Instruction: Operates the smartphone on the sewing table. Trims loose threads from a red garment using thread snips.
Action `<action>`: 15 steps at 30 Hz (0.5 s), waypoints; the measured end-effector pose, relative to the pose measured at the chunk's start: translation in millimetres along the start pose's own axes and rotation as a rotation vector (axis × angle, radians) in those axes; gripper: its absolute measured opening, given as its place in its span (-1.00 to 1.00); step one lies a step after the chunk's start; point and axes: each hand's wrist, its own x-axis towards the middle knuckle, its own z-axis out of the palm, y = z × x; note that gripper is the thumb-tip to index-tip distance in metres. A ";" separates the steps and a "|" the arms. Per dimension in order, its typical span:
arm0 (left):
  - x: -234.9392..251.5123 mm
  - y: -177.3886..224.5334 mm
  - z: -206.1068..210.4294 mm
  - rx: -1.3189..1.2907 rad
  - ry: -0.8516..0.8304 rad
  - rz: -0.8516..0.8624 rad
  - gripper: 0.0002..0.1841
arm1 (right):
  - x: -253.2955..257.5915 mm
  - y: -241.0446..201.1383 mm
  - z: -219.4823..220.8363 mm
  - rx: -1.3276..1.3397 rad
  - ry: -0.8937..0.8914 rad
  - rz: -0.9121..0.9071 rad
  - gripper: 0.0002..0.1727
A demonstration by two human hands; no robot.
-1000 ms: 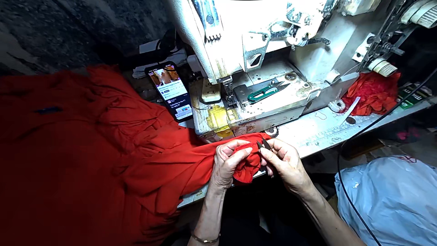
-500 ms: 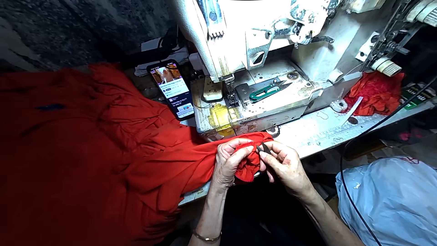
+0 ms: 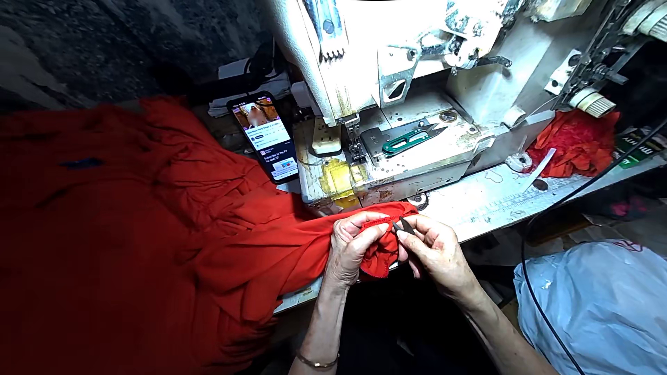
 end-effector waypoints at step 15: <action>0.0 -1.1 -2.6 -0.017 0.000 0.002 -0.82 | 6.8 14.2 4.2 -0.102 0.055 -0.263 -0.85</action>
